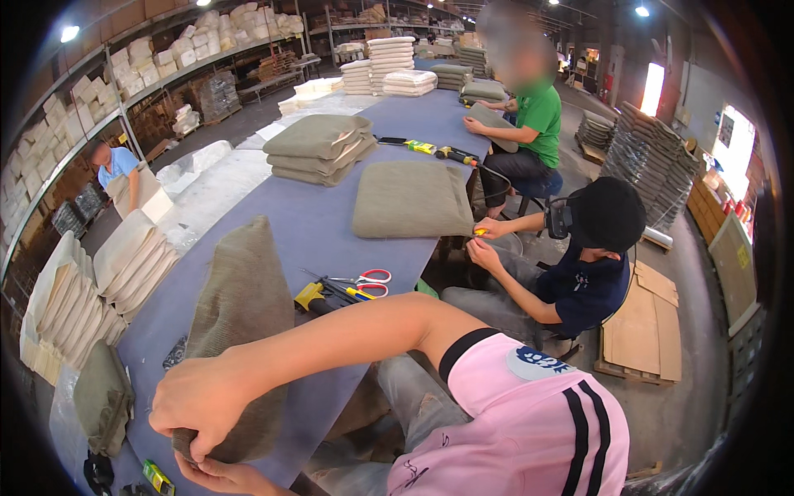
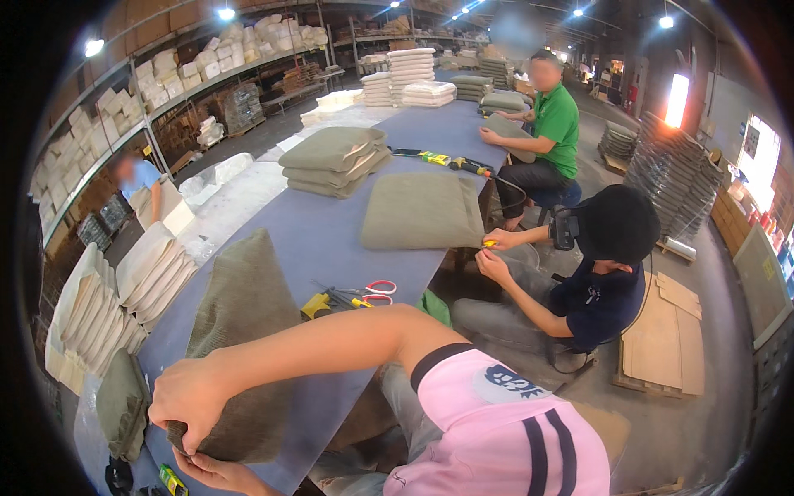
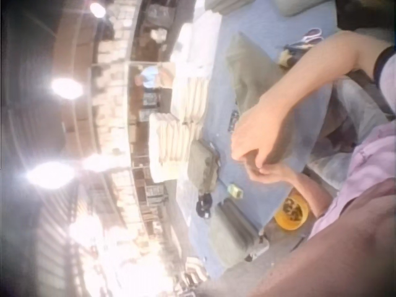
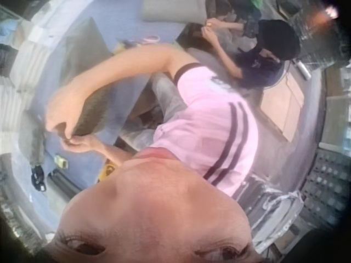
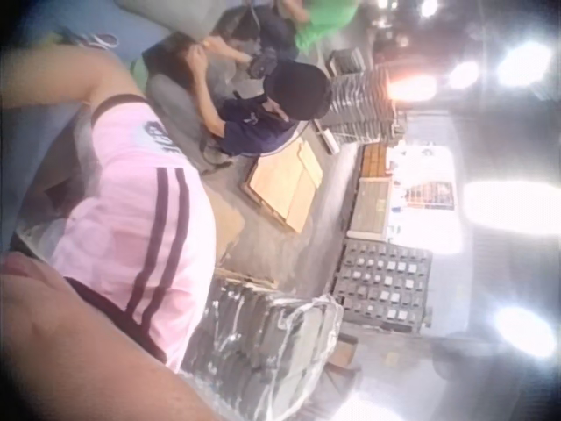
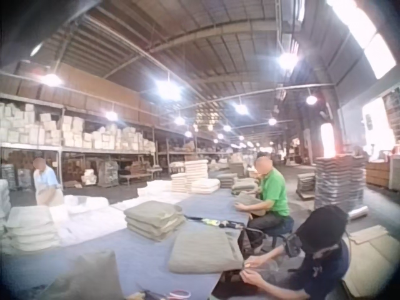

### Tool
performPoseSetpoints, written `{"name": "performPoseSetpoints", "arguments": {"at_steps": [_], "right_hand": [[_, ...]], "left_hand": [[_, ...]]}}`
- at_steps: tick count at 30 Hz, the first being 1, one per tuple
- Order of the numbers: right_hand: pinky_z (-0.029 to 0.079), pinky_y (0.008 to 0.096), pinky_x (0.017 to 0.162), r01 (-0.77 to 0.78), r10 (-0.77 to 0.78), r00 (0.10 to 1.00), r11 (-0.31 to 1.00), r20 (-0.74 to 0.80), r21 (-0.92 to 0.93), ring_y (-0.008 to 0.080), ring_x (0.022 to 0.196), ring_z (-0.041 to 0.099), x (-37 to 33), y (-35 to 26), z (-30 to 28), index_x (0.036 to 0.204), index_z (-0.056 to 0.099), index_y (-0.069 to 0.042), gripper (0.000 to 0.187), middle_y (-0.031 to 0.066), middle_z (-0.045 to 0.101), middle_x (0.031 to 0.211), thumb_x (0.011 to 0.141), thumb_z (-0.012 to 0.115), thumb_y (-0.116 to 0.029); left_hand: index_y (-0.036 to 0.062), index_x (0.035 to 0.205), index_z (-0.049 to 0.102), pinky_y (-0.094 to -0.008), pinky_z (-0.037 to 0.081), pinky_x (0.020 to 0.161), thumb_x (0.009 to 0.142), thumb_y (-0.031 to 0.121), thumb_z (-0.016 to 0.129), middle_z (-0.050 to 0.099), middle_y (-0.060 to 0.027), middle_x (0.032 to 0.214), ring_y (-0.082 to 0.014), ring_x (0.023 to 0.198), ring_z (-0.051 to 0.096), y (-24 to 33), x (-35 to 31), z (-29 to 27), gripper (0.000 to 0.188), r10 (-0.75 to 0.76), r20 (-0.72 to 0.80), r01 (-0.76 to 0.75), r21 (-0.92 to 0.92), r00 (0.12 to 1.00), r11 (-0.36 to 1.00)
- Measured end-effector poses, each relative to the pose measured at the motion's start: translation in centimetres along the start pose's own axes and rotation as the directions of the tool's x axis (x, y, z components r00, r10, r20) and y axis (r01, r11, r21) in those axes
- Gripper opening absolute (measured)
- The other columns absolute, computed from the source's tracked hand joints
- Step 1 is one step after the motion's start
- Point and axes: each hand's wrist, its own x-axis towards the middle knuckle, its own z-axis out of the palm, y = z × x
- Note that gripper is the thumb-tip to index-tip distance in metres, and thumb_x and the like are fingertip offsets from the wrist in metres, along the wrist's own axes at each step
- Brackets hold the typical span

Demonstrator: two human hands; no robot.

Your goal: The person assembles fabric cushions at a workbench. They fold and staple the edges of a cushion cover using a staple gun, trim excess fabric with scissors, and use a seam ripper to adjust seams. The person handles multiple cushions sequentially, stacking finished units on the table.

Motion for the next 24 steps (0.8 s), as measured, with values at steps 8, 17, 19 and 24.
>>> {"name": "performPoseSetpoints", "arguments": {"at_steps": [8,17,19,24], "right_hand": [[0.052,0.0487,0.064,0.188,-0.181,0.972,0.982,-0.151,0.033,0.0363,0.078,0.071,0.5,-0.7,-0.5,0.095,0.066,-0.002,0.029,0.0126,0.071,0.081,0.081,0.080,-0.023],[0.051,0.0512,0.060,0.164,-0.185,0.947,0.981,-0.262,-0.101,0.0349,0.068,0.070,0.2,-1.7,0.5,0.105,0.065,-0.011,0.019,0.0076,0.071,0.076,0.091,0.072,-0.022],[0.050,0.0507,0.059,0.223,-0.265,0.921,0.960,-0.285,-0.172,0.0331,0.069,0.070,0.2,-1.6,0.6,0.102,0.068,-0.011,0.014,0.0067,0.070,0.078,0.091,0.070,-0.021],[0.050,0.0450,0.065,0.327,-0.396,0.898,0.892,-0.191,-0.311,0.0259,0.083,0.070,-0.4,-1.2,0.5,0.093,0.076,-0.014,0.012,0.0028,0.070,0.087,0.090,0.070,-0.024]], "left_hand": [[-0.0046,0.127,0.065,-0.0498,0.054,0.101,0.108,0.050,0.065,0.069,-0.0223,0.128,-0.0352,0.115,0.067,1.9,0.4,1.1,0.057,-0.009,-0.136,-0.005,-0.101,0.991,0.995],[-0.0058,0.142,0.055,-0.0392,0.050,0.109,0.117,0.030,0.053,0.067,-0.0175,0.139,-0.0272,0.129,0.062,1.4,0.5,0.0,0.044,-0.216,-0.046,0.209,-0.117,0.975,0.971],[-0.0060,0.142,0.053,-0.0390,0.050,0.111,0.117,0.027,0.052,0.066,-0.0184,0.140,-0.0262,0.128,0.063,1.1,-0.1,0.7,0.042,-0.213,-0.113,0.204,-0.083,0.971,0.975],[-0.0076,0.135,0.053,-0.0401,0.053,0.109,0.116,0.023,0.056,0.065,-0.0230,0.144,-0.0308,0.129,0.065,-1.4,-2.2,1.7,0.037,0.008,-0.269,-0.036,-0.098,0.963,0.995]]}}
